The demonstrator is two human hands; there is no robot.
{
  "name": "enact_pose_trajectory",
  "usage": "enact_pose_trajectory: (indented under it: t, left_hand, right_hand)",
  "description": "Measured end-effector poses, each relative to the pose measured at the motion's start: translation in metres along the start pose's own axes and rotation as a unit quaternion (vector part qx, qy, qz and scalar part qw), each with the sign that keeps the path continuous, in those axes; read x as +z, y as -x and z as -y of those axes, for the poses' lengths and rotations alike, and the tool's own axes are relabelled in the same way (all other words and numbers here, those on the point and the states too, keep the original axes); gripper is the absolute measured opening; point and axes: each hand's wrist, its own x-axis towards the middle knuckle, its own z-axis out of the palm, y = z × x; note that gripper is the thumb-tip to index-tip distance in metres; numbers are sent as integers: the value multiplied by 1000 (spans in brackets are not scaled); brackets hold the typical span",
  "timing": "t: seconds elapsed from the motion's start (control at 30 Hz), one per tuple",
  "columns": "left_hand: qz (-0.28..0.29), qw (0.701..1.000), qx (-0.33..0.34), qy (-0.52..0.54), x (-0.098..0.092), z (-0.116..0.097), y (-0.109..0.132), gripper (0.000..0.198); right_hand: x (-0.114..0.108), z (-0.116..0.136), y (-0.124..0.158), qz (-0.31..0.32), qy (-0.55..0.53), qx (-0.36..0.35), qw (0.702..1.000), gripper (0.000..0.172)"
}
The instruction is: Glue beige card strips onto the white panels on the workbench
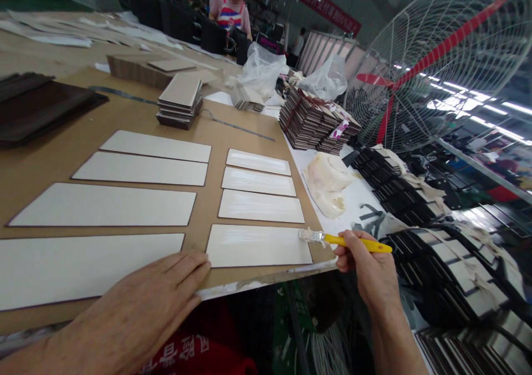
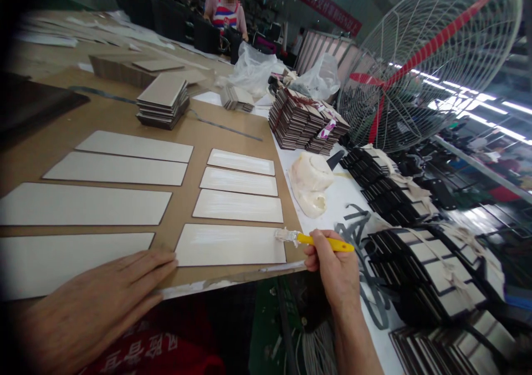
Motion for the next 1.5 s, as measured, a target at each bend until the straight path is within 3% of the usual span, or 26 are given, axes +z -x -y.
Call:
enact_pose_trajectory:
  t: [0.1,0.23,0.4,0.57,0.7,1.13,1.4,1.5]
  left_hand:
    - [4,1000,5,-8,-9,-3,-1,36]
    - [37,999,14,-18,-20,-6,-3,37]
    - [39,998,37,-32,-20,-6,-2,35]
    - [25,998,40,-29,-18,-5,-2,36]
    - [17,999,30,-19,-20,-5,-6,33]
    - [-17,999,31,-28,-18,-5,-8,39]
    - [36,999,5,-30,-4,-1,8,36]
    - [32,999,-4,-8,4,0,13,37]
  right_hand:
    - [17,8,13,33,-88,-4,996,33]
    - [57,11,36,154,-168,50,972,34]
    - [101,6,51,229,-163,89,956,40]
    - [116,3,52,252,-124,94,955,42]
    - [104,1,49,251,-67,70,963,40]
    - [26,-16,27,123,10,38,992,41]
    - [-5,-12,23,64,41,12,997,36]
    - [-11,-12,23,42,48,13,998,36]
